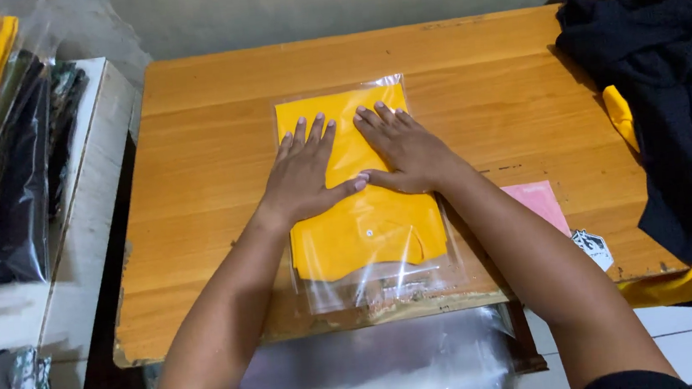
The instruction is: The person folds a yellow garment on a wooden table and places it into a clear plastic bag. They smooth the garment inside the bag and adjust the bag's edges to enclose the item.
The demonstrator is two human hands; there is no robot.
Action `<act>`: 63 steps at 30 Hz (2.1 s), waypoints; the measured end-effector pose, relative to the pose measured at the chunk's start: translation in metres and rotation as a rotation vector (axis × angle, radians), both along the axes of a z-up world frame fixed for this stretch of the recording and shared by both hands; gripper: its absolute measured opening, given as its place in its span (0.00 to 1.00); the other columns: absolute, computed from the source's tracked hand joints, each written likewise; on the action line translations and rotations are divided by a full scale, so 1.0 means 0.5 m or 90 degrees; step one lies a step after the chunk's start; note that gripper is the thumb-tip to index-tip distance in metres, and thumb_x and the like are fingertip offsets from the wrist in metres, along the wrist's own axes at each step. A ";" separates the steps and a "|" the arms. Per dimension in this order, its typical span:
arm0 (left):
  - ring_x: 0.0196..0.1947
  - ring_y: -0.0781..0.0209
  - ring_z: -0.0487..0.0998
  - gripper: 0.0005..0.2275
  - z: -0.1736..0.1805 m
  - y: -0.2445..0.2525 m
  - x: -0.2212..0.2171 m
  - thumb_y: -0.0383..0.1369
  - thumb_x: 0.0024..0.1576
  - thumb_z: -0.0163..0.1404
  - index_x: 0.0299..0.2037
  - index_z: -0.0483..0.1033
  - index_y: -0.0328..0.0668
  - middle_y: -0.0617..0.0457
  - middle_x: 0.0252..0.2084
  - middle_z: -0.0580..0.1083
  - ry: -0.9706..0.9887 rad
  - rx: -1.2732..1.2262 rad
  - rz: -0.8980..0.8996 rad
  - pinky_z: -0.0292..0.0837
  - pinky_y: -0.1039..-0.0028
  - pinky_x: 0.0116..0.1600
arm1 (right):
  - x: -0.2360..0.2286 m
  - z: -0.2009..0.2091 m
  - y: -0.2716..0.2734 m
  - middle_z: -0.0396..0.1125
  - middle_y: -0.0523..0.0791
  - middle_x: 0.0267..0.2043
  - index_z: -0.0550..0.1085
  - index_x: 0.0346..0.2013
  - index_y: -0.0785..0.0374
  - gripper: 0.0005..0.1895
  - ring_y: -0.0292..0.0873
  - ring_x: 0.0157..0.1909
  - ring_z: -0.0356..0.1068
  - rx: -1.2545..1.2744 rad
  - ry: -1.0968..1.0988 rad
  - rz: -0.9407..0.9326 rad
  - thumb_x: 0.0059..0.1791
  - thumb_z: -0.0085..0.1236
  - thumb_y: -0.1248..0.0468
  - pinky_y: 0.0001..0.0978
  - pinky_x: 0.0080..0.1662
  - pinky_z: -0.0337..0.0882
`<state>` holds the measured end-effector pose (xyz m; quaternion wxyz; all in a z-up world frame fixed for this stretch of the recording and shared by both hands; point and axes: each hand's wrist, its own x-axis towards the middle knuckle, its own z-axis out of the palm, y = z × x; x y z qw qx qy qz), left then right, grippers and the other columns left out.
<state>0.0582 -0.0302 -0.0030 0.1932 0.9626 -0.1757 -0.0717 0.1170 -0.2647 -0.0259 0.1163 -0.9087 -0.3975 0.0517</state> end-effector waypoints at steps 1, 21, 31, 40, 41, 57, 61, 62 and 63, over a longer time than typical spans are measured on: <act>0.79 0.38 0.35 0.48 0.001 -0.002 -0.003 0.68 0.55 0.41 0.77 0.45 0.39 0.39 0.80 0.43 0.002 -0.001 0.001 0.27 0.49 0.78 | 0.003 -0.006 -0.002 0.39 0.56 0.81 0.45 0.78 0.60 0.51 0.64 0.80 0.33 -0.001 0.002 0.001 0.52 0.37 0.30 0.59 0.75 0.35; 0.79 0.37 0.40 0.51 0.018 0.002 -0.037 0.71 0.49 0.44 0.76 0.49 0.43 0.39 0.79 0.47 -0.012 0.038 -0.037 0.27 0.39 0.75 | -0.049 -0.006 0.027 0.39 0.58 0.80 0.46 0.78 0.60 0.54 0.66 0.80 0.33 0.001 -0.021 0.046 0.49 0.38 0.29 0.60 0.74 0.32; 0.54 0.56 0.78 0.16 -0.073 0.049 0.054 0.45 0.64 0.49 0.54 0.80 0.47 0.55 0.45 0.80 -0.323 -0.119 0.055 0.65 0.59 0.62 | 0.012 -0.020 0.007 0.73 0.54 0.54 0.76 0.55 0.65 0.30 0.57 0.58 0.71 0.168 -0.254 0.038 0.51 0.50 0.43 0.49 0.58 0.68; 0.79 0.34 0.34 0.37 0.018 0.030 0.010 0.58 0.59 0.45 0.77 0.53 0.50 0.40 0.79 0.46 0.012 -0.031 0.226 0.17 0.34 0.72 | -0.015 0.037 0.019 0.40 0.58 0.80 0.48 0.77 0.64 0.53 0.63 0.80 0.36 0.003 0.045 -0.123 0.50 0.41 0.30 0.64 0.74 0.35; 0.79 0.34 0.33 0.38 0.021 0.028 0.007 0.58 0.59 0.45 0.77 0.53 0.48 0.40 0.80 0.46 0.015 -0.039 0.252 0.15 0.34 0.71 | -0.017 0.043 0.018 0.39 0.57 0.80 0.47 0.77 0.64 0.54 0.61 0.81 0.34 -0.011 0.059 -0.156 0.50 0.39 0.29 0.65 0.73 0.31; 0.77 0.26 0.42 0.36 -0.003 -0.016 -0.065 0.48 0.63 0.44 0.74 0.50 0.27 0.29 0.77 0.49 -0.064 -0.001 -0.009 0.36 0.30 0.72 | -0.106 0.033 0.030 0.38 0.68 0.77 0.42 0.77 0.68 0.54 0.78 0.76 0.30 0.115 0.013 0.076 0.50 0.45 0.35 0.70 0.71 0.36; 0.78 0.32 0.40 0.38 -0.021 -0.022 -0.064 0.55 0.63 0.37 0.75 0.48 0.31 0.33 0.78 0.46 -0.053 0.012 -0.027 0.31 0.33 0.73 | -0.099 0.015 0.033 0.38 0.62 0.78 0.43 0.77 0.66 0.64 0.68 0.79 0.31 0.023 0.015 0.058 0.44 0.47 0.24 0.64 0.73 0.33; 0.78 0.34 0.41 0.38 -0.015 -0.019 -0.063 0.56 0.63 0.37 0.75 0.48 0.32 0.34 0.78 0.47 -0.053 0.011 -0.027 0.31 0.35 0.74 | -0.098 0.016 0.034 0.38 0.61 0.79 0.43 0.77 0.65 0.65 0.67 0.79 0.32 0.010 0.012 0.052 0.43 0.47 0.22 0.63 0.73 0.33; 0.78 0.35 0.42 0.38 -0.008 -0.016 -0.062 0.57 0.62 0.37 0.75 0.49 0.34 0.36 0.78 0.48 -0.052 0.010 -0.027 0.32 0.36 0.74 | -0.098 0.018 0.035 0.39 0.60 0.79 0.42 0.77 0.63 0.66 0.65 0.80 0.32 -0.003 0.009 0.046 0.42 0.46 0.21 0.62 0.74 0.32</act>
